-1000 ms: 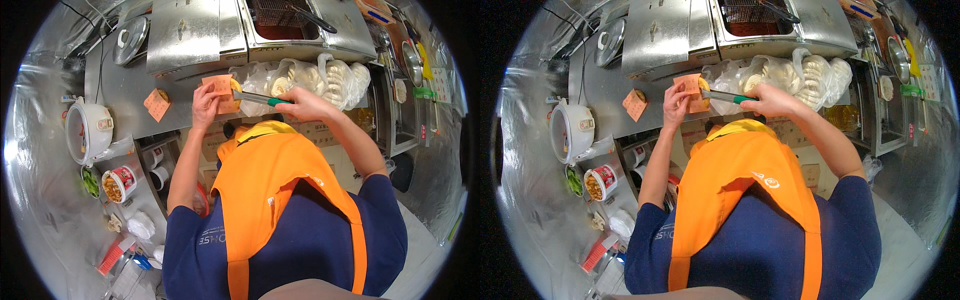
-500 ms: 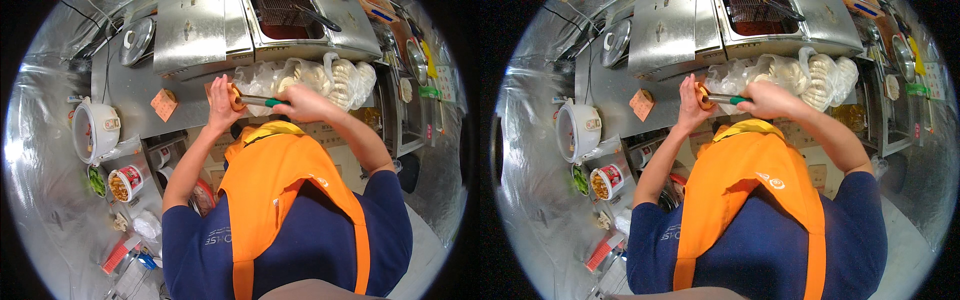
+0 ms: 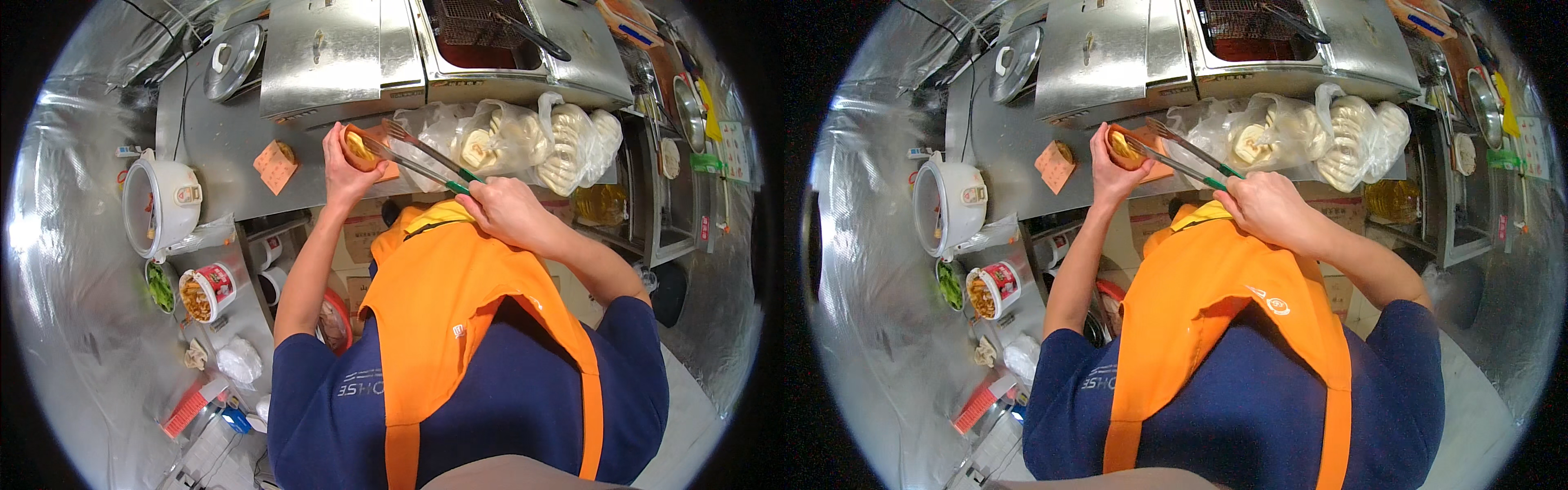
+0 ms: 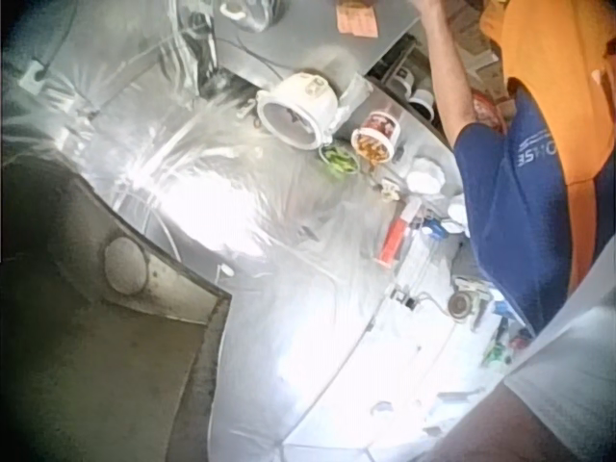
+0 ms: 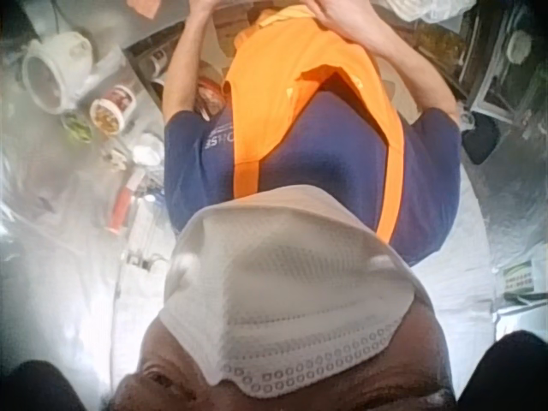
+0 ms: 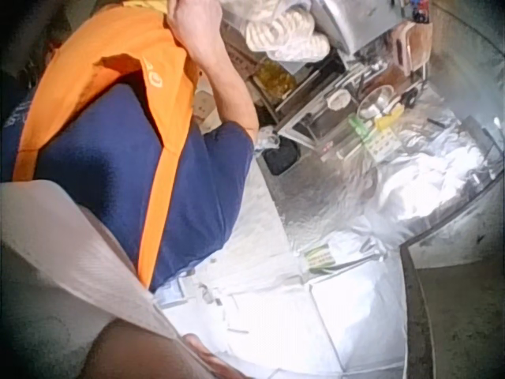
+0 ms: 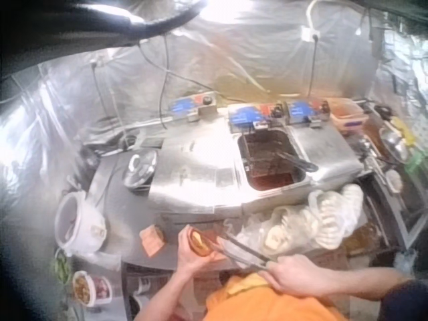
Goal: The person assembles tacos by placing lettuce and seasoned meat into tortillas using tongs. They then wrap the prepared tacos in plastic bags and place them on a digital scale. The person also uses tongs to handle fried dough items in a deep fryer and wraps them in paper.
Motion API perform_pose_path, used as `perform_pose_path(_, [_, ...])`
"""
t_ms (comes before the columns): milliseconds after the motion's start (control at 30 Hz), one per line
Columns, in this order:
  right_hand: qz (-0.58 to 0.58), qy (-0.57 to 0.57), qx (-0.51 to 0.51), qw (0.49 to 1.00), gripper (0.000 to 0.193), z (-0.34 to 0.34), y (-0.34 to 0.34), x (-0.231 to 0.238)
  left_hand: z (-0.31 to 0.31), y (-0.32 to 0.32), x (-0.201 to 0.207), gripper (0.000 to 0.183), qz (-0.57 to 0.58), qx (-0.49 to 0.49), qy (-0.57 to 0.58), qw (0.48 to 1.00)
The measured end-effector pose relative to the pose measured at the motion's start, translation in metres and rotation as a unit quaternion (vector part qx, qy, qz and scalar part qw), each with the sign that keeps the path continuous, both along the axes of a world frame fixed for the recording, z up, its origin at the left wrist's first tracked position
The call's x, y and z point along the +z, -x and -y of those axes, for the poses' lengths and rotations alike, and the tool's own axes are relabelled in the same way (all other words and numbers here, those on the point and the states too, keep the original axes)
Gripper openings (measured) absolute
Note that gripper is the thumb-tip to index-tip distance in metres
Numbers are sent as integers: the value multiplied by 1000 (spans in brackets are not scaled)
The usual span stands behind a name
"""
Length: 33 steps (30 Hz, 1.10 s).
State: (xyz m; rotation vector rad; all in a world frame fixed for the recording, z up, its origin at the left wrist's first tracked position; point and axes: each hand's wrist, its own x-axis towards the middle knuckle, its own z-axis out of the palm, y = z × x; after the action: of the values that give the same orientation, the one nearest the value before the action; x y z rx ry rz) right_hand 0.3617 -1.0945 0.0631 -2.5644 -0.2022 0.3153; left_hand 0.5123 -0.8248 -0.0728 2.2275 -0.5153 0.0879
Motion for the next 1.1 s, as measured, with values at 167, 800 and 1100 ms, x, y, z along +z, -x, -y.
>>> perform_pose_path(167, [-77,-29,9,997,41,0,-11,-9,10,13,9,98,45,-106,-13,993])
perform_pose_path(800, [-199,-35,130,971,43,-27,-67,-6,-40,0,13,121,23,-116,-48,992])
perform_pose_path(1100, [-134,4,178,975,40,-39,-59,4,-60,2,6,109,-25,-119,-61,991])
